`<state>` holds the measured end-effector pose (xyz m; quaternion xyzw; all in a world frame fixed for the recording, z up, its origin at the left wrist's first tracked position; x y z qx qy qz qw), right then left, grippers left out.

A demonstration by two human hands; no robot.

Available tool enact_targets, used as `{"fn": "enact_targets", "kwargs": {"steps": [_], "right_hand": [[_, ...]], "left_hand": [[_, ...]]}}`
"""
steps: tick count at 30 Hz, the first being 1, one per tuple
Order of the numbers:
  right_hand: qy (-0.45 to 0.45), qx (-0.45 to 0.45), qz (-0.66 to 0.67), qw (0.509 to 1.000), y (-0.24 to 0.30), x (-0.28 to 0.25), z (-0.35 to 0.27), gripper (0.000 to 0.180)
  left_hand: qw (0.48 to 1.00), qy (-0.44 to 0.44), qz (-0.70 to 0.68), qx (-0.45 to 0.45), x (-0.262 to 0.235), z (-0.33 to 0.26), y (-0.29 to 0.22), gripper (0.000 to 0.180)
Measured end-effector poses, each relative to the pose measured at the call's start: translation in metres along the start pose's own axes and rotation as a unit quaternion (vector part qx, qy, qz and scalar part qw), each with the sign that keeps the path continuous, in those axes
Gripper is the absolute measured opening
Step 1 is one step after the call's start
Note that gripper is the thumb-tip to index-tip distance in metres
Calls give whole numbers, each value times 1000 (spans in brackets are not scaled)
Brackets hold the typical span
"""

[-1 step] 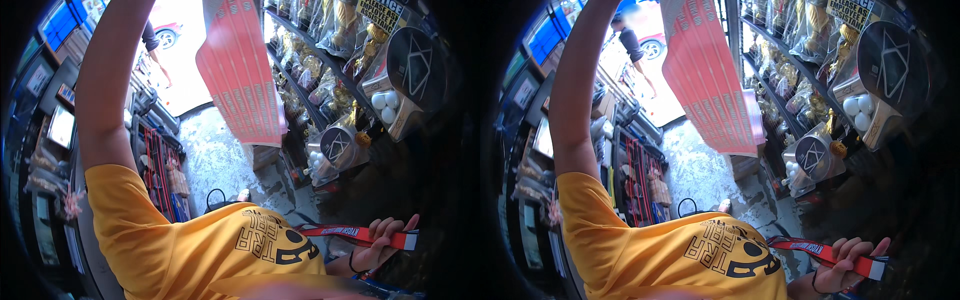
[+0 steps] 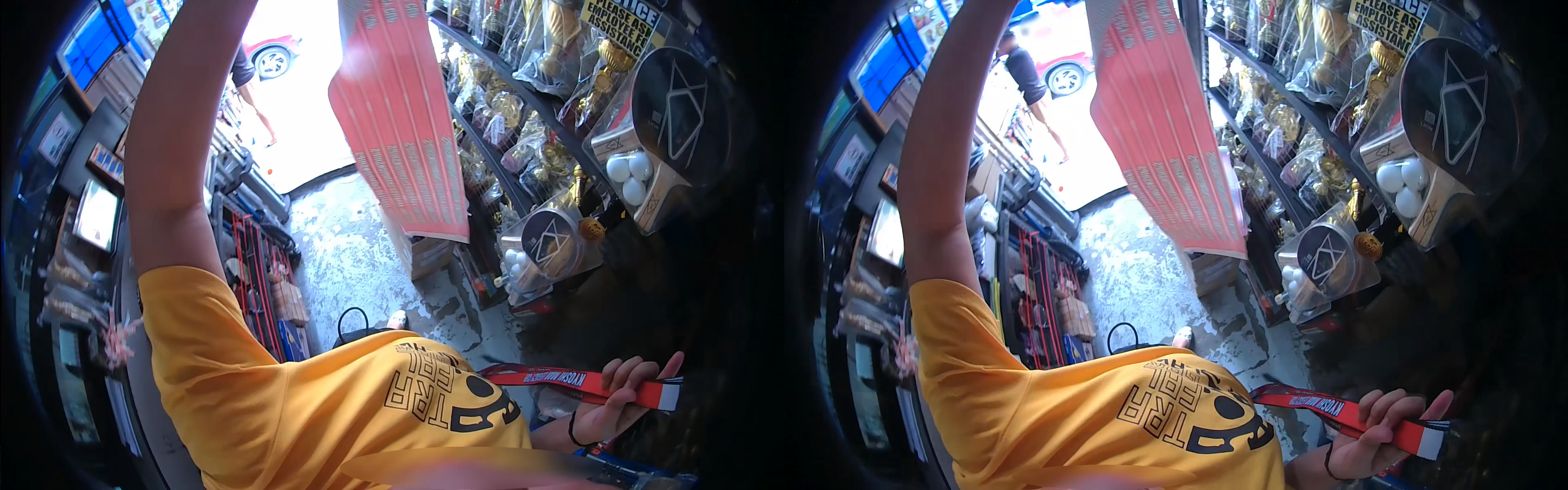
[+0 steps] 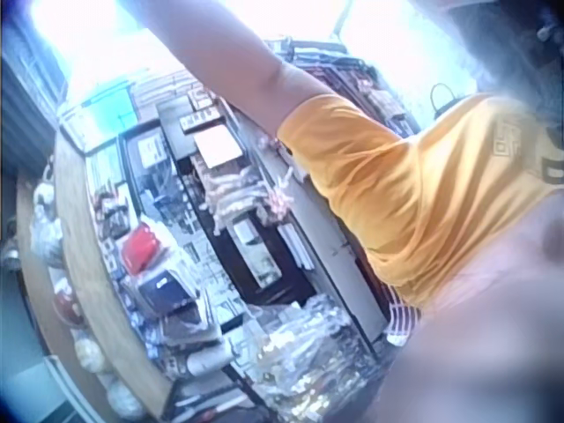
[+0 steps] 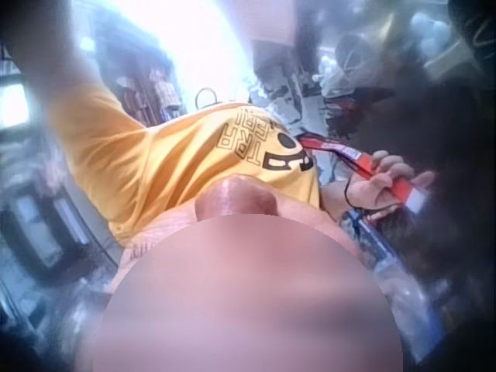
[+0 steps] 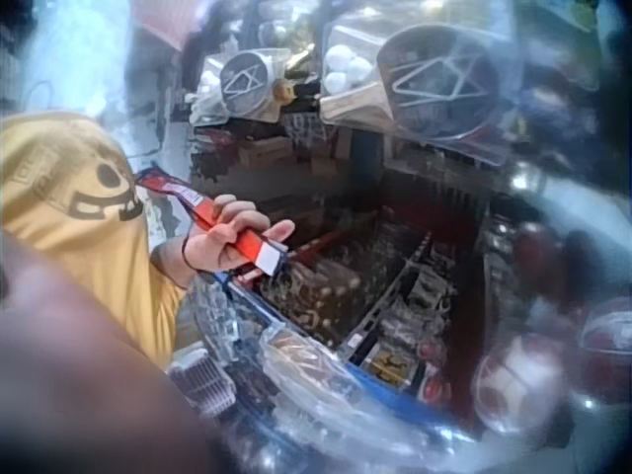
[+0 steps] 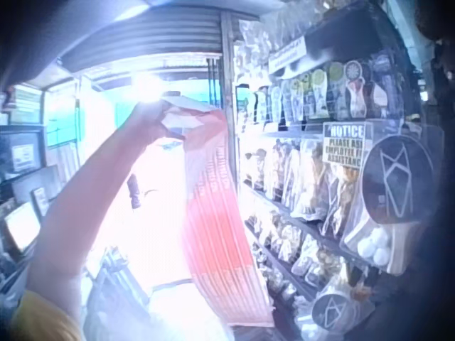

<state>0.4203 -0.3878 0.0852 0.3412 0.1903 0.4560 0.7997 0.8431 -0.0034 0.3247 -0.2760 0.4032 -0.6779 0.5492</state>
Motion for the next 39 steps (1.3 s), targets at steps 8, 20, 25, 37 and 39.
{"fn": "enact_targets", "kwargs": {"steps": [8, 20, 25, 37, 39], "right_hand": [[-46, 3, -45, 998, -16, 51, 12, 78], [-82, 26, -114, 990, -46, 109, 33, 81], [-79, 35, -133, 987, -58, 120, 42, 76], [-74, 54, -159, 983, -84, 127, 47, 68], [-78, 61, -162, 982, -87, 124, 46, 69]], "left_hand": [[1000, 11, -13, 13, -16, 141, 131, 28], [1000, -25, 11, 9, -19, 283, 301, 28], [998, -44, 42, 11, -19, 318, 346, 28], [932, -114, 330, 94, -32, 347, 391, 28], [898, -56, 426, 96, -21, 318, 414, 26]]}}
Point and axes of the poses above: each hand's wrist, its own z-axis towards the middle knuckle, its own x-axis out of the palm, y = z × x, the point moved 10 cm from there along z, towards the middle knuckle, and after that the axes turned 10 degrees about y, right-handed, at the moved point
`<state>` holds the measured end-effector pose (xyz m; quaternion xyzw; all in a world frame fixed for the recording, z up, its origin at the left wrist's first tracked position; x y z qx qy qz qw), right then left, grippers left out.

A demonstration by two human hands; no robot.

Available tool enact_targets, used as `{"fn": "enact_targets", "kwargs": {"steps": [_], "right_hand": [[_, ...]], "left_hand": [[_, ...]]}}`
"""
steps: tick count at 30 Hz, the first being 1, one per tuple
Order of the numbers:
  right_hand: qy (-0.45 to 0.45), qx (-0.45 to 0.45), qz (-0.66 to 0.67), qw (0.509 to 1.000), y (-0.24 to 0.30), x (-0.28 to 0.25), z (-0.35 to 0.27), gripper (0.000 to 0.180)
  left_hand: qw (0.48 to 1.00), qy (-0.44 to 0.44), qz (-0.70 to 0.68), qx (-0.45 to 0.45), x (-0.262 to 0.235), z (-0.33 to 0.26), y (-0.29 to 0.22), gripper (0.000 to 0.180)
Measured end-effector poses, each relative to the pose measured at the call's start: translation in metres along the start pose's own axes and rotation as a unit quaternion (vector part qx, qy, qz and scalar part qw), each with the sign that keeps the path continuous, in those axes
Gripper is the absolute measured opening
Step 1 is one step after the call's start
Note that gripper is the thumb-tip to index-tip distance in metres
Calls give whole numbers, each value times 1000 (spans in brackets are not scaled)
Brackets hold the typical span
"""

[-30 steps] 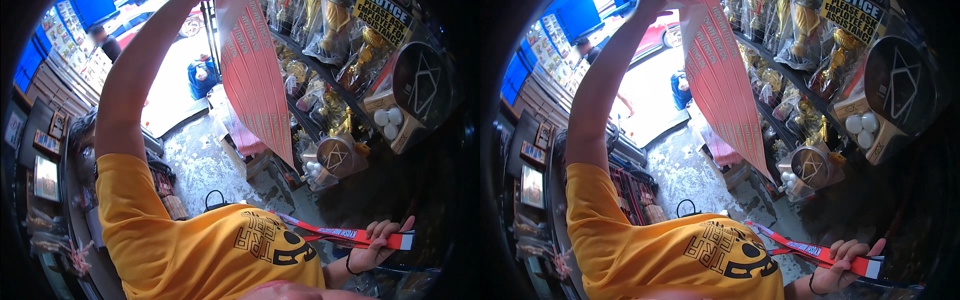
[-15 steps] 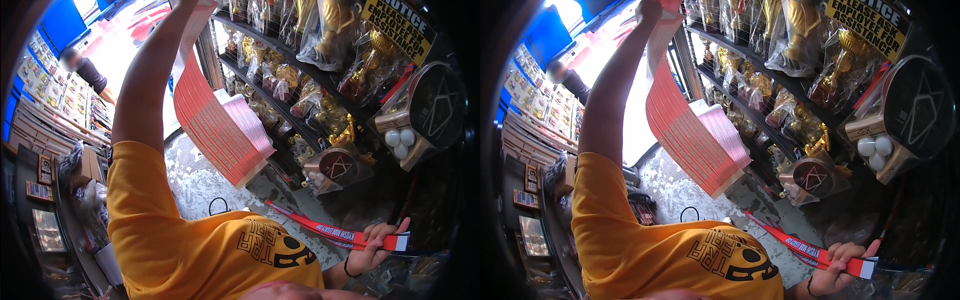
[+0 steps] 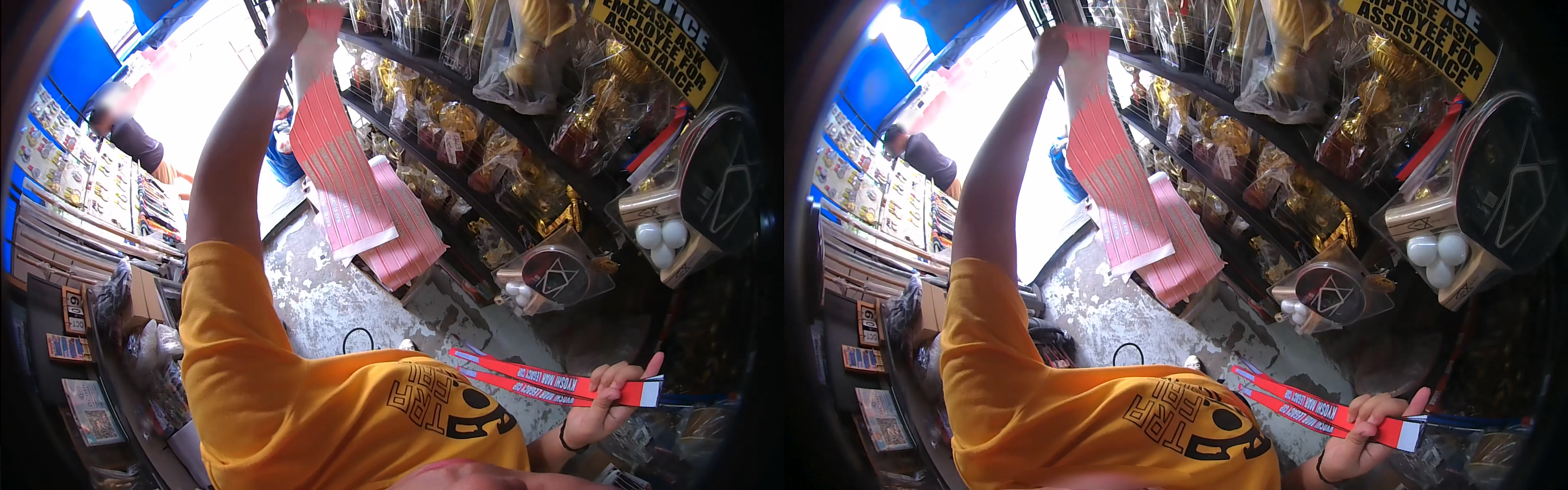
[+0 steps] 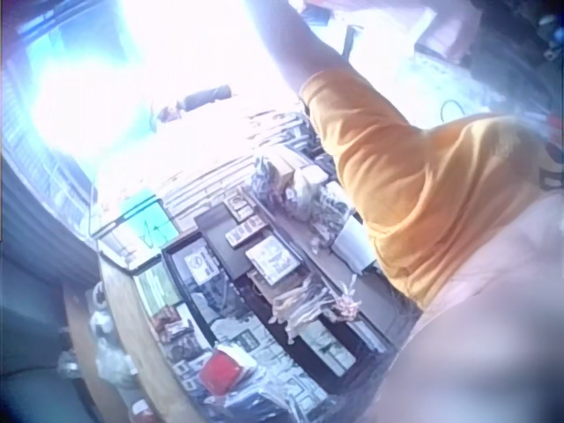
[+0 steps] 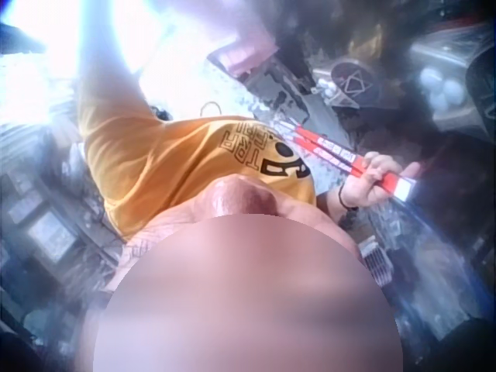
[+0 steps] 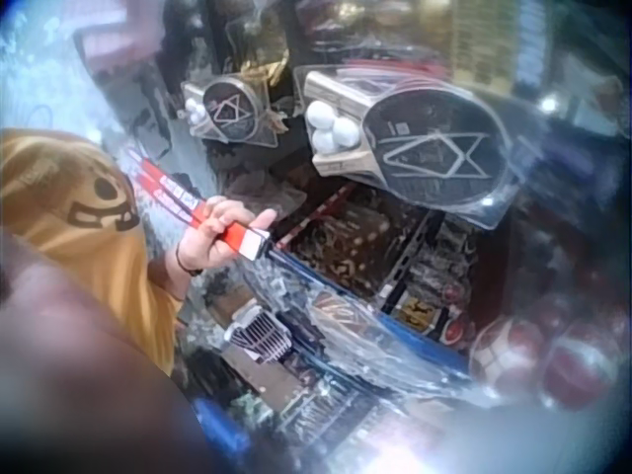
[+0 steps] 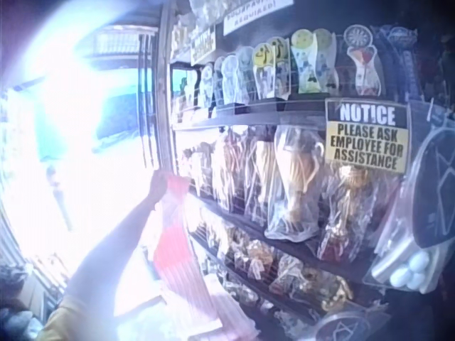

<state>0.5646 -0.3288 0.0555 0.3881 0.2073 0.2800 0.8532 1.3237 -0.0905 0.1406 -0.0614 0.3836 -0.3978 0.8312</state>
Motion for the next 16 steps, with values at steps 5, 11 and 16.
{"fn": "enact_targets", "kwargs": {"steps": [5, 11, 16], "right_hand": [[-39, 14, 10, 999, -10, -7, -5, 73], [-30, 36, 40, 998, -25, -2, -2, 74], [-18, 48, 20, 998, -29, 3, 2, 75]], "left_hand": [[899, 322, 285, 83, 117, -191, 8, 32], [872, 485, 66, 11, 156, -443, -4, 58], [701, 695, 85, -134, 179, -561, -7, 82]]}}
Point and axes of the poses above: each hand's wrist, its own z-axis towards the middle knuckle, its own x-axis out of the palm, y = z × x, the point moved 10 cm from there along z, towards the middle knuckle, and after that the axes turned 10 degrees about y, right-handed, at the moved point
